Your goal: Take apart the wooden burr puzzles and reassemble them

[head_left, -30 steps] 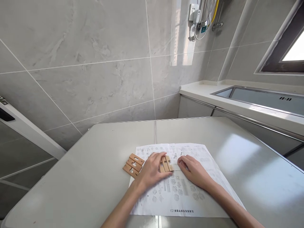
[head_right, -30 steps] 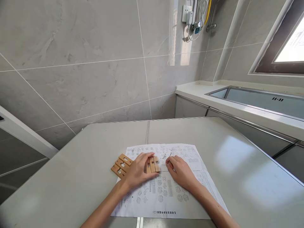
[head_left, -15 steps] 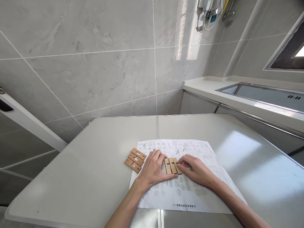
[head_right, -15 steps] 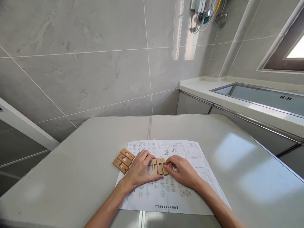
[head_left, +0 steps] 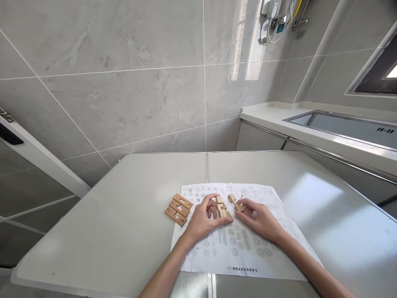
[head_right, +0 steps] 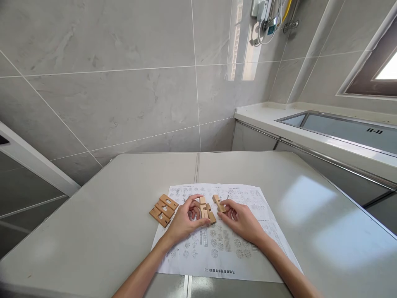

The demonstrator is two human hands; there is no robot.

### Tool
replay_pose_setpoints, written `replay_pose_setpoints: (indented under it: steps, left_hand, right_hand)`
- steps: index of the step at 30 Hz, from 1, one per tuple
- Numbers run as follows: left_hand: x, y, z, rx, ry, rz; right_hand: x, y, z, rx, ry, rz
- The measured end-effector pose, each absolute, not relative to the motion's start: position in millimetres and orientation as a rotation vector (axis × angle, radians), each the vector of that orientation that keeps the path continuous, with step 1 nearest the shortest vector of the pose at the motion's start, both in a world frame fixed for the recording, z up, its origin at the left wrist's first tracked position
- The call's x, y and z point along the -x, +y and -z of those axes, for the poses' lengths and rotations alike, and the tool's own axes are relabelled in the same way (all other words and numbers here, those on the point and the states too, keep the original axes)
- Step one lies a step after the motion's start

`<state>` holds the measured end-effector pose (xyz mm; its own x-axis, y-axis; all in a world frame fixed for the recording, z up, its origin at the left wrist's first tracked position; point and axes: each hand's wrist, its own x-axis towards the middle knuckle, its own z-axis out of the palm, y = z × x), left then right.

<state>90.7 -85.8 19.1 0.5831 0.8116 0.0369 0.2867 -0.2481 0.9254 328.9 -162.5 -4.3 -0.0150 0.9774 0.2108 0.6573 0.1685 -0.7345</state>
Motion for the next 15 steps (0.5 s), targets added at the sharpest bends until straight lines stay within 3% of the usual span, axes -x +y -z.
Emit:
replay_pose_setpoints:
  steps: [8,15]
  left_hand:
    - [-96,-93,-25,-1.705,0.911,-0.614]
    - [-98,-97,-23,-1.743,0.872,-0.554]
  right_hand:
    - [-327,-164,0,1.353,-1.501,-1.023]
    - [-318,-163,5,1.401,-1.518,-0.918]
